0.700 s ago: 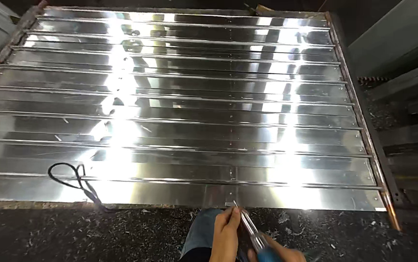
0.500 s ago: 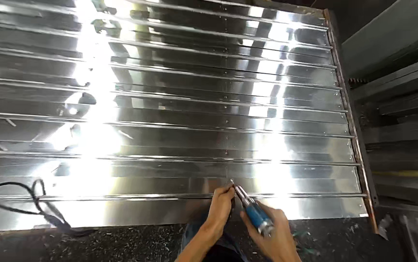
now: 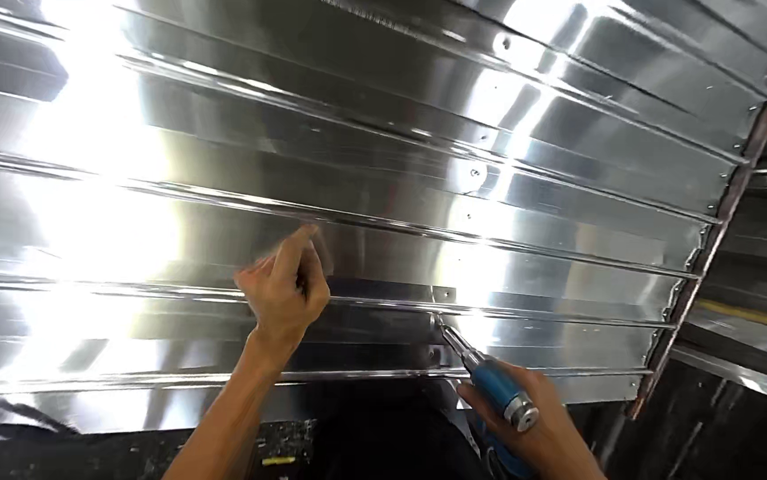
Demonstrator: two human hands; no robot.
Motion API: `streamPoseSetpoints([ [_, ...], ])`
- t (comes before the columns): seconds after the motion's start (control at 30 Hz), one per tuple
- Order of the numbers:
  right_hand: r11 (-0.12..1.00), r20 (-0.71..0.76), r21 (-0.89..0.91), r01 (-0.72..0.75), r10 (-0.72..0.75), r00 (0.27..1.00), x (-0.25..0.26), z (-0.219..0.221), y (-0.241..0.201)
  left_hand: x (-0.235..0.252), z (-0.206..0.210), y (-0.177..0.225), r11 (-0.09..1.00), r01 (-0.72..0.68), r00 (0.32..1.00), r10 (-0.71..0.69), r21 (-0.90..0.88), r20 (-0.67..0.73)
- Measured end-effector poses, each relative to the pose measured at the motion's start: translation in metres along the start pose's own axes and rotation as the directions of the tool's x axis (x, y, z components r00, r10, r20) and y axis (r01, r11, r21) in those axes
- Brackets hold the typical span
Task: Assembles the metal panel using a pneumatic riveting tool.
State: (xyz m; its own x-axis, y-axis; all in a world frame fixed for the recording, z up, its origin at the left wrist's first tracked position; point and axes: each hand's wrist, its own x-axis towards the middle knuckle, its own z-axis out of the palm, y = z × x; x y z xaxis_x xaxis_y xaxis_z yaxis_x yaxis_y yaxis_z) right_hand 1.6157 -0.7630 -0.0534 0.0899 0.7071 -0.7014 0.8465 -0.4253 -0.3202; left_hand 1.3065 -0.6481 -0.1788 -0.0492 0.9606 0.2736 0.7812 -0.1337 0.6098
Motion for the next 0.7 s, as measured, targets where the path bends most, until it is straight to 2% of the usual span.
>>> streamPoseSetpoints([
  [0.07,0.995,0.106,-0.092,0.032,-0.022,0.994,0.013,-0.012,-0.015,-0.003,0.005,-0.004,0.999,-0.033,0.999,0.033,-0.002,-0.018],
  [0.17,0.994,0.019,-0.069,0.083,-0.082,0.996,0.023,-0.005,-0.02,-0.007,0.01,-0.004,0.999,-0.042,0.998,0.043,0.021,-0.036],
  [0.33,0.942,0.117,-0.269,0.202,-0.176,0.977,0.025,-0.007,-0.012,-0.007,0.012,-0.006,0.996,-0.071,0.995,0.075,0.049,-0.068],
  [0.43,0.947,0.0,-0.21,0.243,-0.248,0.969,0.017,0.005,0.008,-0.008,0.015,-0.006,0.993,-0.07,0.994,0.077,0.091,-0.082],
  [0.5,0.967,-0.152,-0.12,0.223,-0.24,0.959,0.004,0.011,0.011,-0.01,0.013,-0.004,0.993,-0.038,0.997,0.045,0.107,-0.061],
  [0.57,0.977,-0.233,0.086,0.196,-0.171,0.957,-0.017,0.0,0.008,-0.01,0.007,0.006,0.998,0.046,0.999,-0.046,0.037,-0.018],
  [0.63,0.915,-0.209,0.354,0.191,-0.122,0.97,-0.047,-0.017,0.008,-0.02,-0.01,0.042,0.941,0.284,0.954,-0.256,-0.186,0.158],
  [0.67,0.884,-0.221,0.424,0.196,-0.109,0.969,-0.065,-0.023,0.007,-0.031,-0.02,0.068,0.836,0.429,0.896,-0.343,-0.342,0.283],
  [0.7,0.859,-0.239,0.466,0.211,-0.108,0.965,-0.084,-0.027,0.006,-0.047,-0.027,0.097,0.653,0.576,0.813,-0.393,-0.491,0.43],
])
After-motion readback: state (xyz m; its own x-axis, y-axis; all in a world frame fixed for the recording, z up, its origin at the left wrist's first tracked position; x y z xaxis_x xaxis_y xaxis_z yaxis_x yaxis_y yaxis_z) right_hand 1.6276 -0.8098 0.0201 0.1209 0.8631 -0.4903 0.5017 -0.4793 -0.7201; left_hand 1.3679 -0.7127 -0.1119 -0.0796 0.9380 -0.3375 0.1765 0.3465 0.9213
